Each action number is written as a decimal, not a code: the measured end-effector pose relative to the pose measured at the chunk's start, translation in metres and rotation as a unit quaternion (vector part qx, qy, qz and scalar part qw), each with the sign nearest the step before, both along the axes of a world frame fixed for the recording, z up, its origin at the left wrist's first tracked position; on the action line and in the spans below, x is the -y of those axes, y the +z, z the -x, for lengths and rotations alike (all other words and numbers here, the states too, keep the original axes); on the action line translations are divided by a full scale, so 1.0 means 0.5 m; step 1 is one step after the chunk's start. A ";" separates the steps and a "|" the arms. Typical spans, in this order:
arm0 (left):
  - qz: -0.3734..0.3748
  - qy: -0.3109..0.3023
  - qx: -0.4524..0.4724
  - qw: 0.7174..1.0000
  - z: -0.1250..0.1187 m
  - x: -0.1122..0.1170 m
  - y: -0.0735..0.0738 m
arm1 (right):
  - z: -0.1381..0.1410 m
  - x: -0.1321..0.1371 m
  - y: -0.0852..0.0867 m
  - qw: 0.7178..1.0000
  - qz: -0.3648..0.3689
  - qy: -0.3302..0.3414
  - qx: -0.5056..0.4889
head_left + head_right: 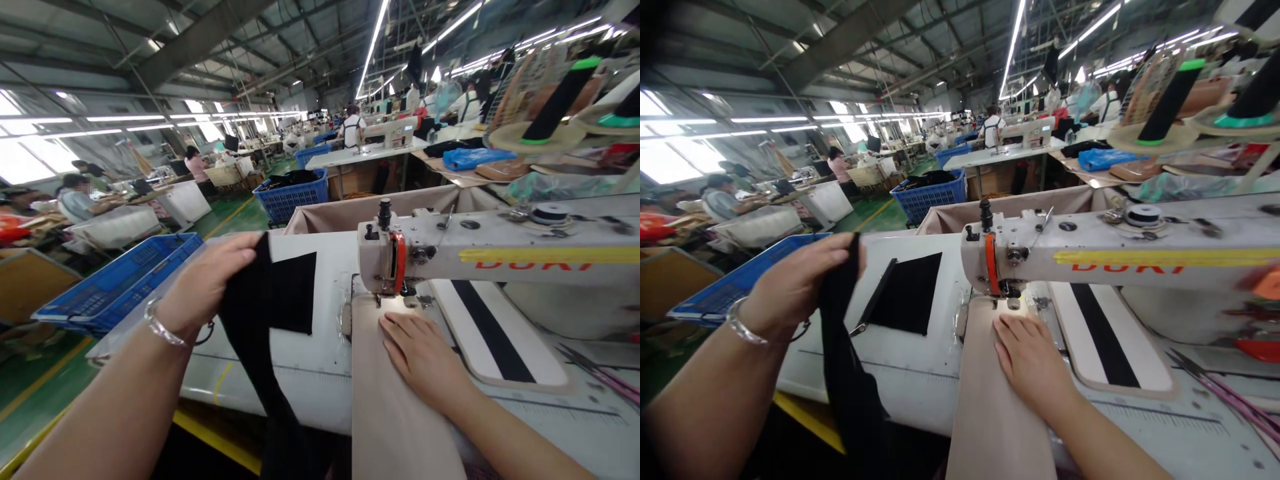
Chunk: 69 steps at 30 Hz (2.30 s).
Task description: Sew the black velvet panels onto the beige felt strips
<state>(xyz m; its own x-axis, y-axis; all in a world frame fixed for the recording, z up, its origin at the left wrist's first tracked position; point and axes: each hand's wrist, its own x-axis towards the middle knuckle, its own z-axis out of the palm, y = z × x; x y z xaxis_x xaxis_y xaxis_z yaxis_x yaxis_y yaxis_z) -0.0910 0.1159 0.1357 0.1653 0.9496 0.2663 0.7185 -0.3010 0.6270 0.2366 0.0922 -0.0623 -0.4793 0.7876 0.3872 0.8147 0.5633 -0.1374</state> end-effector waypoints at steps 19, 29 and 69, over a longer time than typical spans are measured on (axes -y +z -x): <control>0.074 -0.092 -0.107 0.987 -0.280 -0.124 -0.329 | 0.000 -0.001 0.013 0.999 0.038 -0.009 0.008; 0.048 -0.089 -0.120 0.988 -0.280 -0.125 -0.334 | 0.003 -0.005 0.018 0.999 0.041 -0.016 0.007; -0.026 -0.276 -0.229 0.933 -0.240 -0.049 -0.295 | 0.008 0.017 0.026 0.999 0.034 -0.034 -0.013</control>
<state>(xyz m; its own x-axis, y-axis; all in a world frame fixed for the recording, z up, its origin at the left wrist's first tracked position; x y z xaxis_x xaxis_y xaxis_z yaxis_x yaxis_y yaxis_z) 0.0288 0.1407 -0.0120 0.7334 0.6736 0.0913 0.6339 -0.7262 0.2661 0.2328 0.0838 -0.0492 -0.4149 0.8424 0.3438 0.8463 0.4961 -0.1943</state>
